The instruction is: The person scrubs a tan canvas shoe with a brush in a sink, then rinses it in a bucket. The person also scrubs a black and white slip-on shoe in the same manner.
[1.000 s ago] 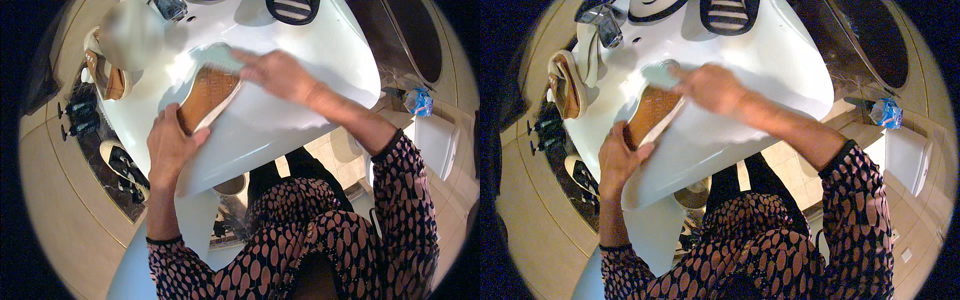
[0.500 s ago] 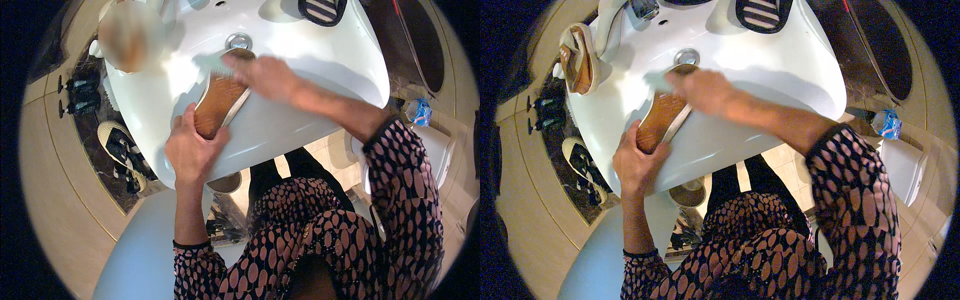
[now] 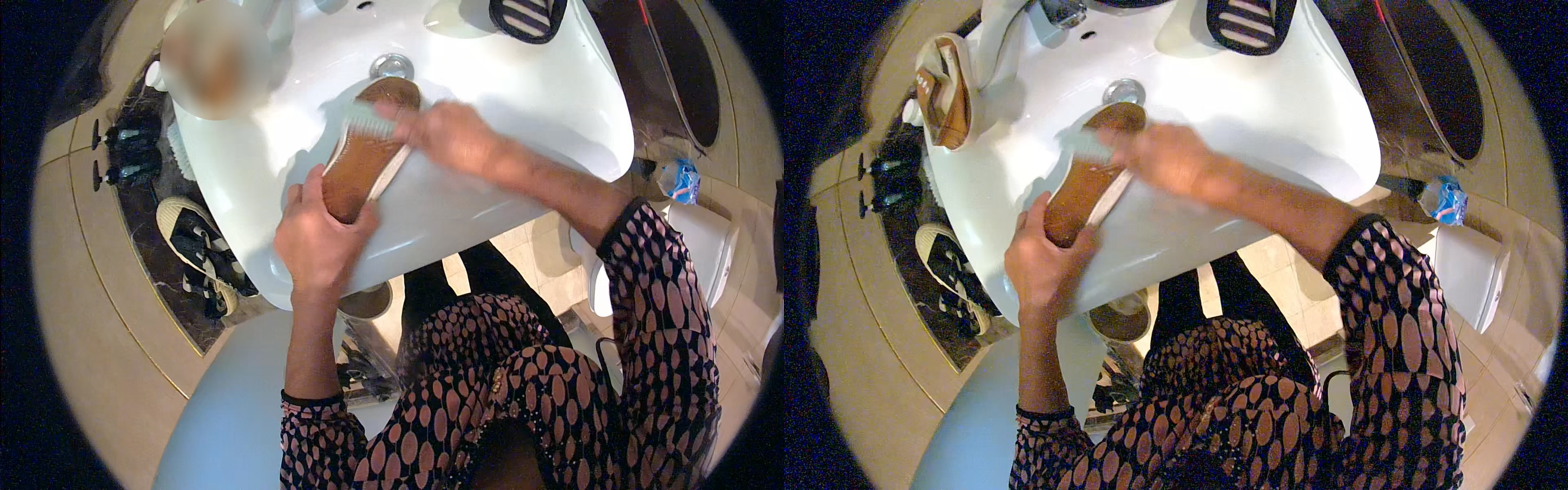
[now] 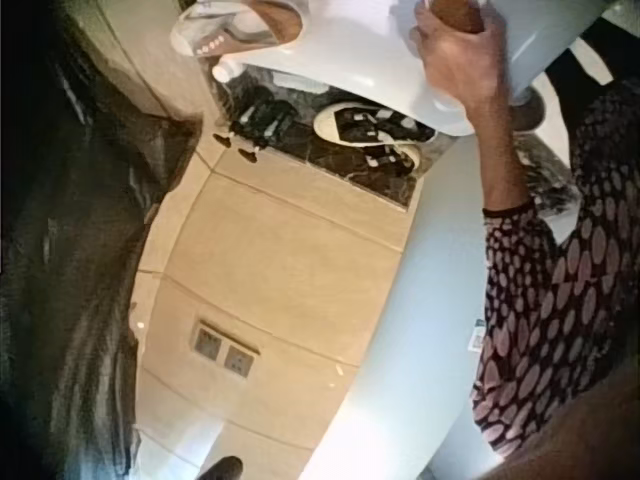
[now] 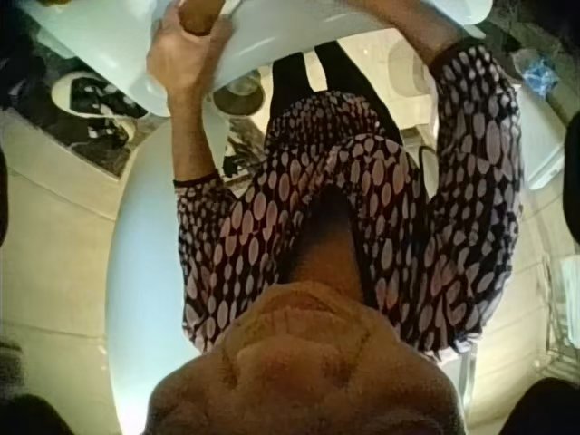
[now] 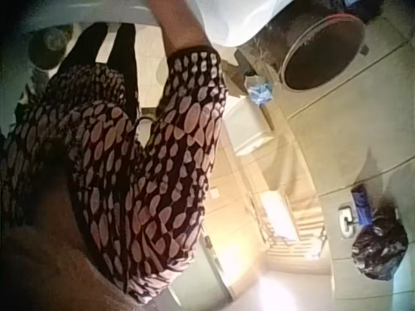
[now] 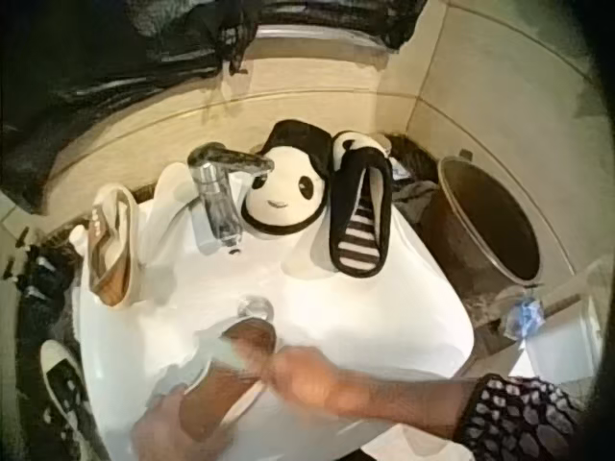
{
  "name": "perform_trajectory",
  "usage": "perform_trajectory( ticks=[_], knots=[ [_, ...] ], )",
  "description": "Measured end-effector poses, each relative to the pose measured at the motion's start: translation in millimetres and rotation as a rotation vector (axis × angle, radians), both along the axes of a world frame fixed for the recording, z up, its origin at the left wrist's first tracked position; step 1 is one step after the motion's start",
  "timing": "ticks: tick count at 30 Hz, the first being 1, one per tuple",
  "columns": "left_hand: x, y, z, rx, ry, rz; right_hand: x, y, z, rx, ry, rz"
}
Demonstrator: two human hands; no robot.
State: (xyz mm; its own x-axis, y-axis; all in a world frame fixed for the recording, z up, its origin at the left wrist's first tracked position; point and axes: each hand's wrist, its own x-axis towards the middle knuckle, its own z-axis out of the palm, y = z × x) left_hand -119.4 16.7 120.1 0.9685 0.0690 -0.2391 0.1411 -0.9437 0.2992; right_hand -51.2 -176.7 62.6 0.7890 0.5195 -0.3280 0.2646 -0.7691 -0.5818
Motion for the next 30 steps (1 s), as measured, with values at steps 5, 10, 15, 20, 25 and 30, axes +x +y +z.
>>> perform_trajectory(
  ticks=[5, 10, 15, 20, 25, 30],
  knots=[
    [4.2, -7.3, -0.7, 0.003, -0.052, -0.031, 27.0, -10.3, -19.5, -0.234, -0.154, -0.119],
    [-3.3, -1.9, -4.2, -0.007, -0.008, 0.022, -17.6, -7.4, -3.8, -0.004, -0.135, 0.068],
    [6.3, -9.8, 4.0, 0.026, 0.010, 0.003, 28.9, -42.6, -36.9, -0.153, -0.151, -0.252],
    [1.5, -0.2, -4.9, 0.038, 0.032, 0.040, -4.3, -12.5, 5.7, 0.028, 0.076, 0.055],
    [9.7, -11.8, 4.5, 0.016, 0.050, 0.044, 24.2, -39.9, -41.4, -0.149, -0.167, -0.215],
    [3.6, -5.1, -1.5, 0.015, 0.047, 0.116, -13.0, -24.2, -9.7, 0.037, -0.074, 0.083]
  ],
)
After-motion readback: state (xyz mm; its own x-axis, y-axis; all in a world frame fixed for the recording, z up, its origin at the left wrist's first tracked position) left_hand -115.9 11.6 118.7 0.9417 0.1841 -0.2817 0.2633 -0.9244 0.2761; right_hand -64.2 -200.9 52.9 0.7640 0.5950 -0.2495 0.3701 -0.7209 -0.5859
